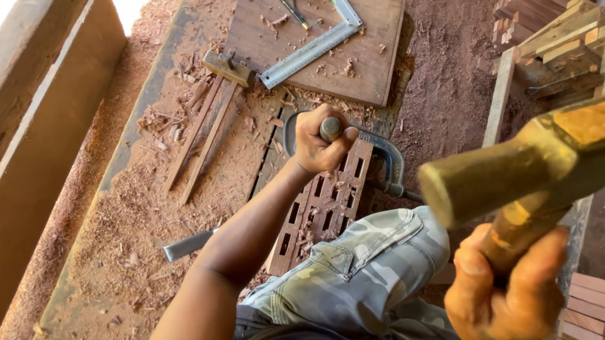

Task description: The person uses a chisel and hammer to carve rectangular slots into a piece of wood clamped to a workbench. They repeatedly position the chisel and strike it with the hammer to remove wood chips.

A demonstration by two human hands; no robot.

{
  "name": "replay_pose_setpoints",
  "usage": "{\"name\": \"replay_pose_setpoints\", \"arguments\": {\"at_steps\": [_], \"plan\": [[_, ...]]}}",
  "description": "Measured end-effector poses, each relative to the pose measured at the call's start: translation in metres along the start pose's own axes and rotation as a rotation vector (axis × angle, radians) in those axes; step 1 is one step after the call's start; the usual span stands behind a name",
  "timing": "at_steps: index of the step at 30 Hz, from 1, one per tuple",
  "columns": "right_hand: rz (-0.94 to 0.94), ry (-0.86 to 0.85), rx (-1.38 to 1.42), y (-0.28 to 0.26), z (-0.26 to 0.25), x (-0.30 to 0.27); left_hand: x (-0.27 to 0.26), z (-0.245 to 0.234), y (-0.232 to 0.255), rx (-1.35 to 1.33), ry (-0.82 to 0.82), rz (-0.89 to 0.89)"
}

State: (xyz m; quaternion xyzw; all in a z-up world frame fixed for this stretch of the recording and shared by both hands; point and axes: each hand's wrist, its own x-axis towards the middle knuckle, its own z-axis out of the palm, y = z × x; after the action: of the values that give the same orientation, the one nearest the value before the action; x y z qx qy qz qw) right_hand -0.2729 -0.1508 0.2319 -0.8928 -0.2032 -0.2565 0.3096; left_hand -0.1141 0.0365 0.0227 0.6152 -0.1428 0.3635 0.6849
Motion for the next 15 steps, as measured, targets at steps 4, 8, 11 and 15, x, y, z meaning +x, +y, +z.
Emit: {"name": "replay_pose_setpoints", "arguments": {"at_steps": [4, 8, 11, 15], "plan": [[-0.113, -0.197, -0.268, 0.011, 0.045, 0.003, 0.001, 0.003, -0.027, 0.081, -0.025, 0.270], [-0.100, -0.320, -0.285, 0.010, 0.054, 0.006, 0.004, 0.007, -0.034, -0.289, -0.006, 0.201], [-0.222, -0.166, -0.199, -0.005, 0.020, 0.034, 0.020, 0.005, 0.006, -0.235, 0.017, 0.061], [-0.022, 0.002, 0.010, 0.003, -0.003, 0.044, 0.011, 0.019, -0.024, -0.113, 0.028, 0.010]]}}
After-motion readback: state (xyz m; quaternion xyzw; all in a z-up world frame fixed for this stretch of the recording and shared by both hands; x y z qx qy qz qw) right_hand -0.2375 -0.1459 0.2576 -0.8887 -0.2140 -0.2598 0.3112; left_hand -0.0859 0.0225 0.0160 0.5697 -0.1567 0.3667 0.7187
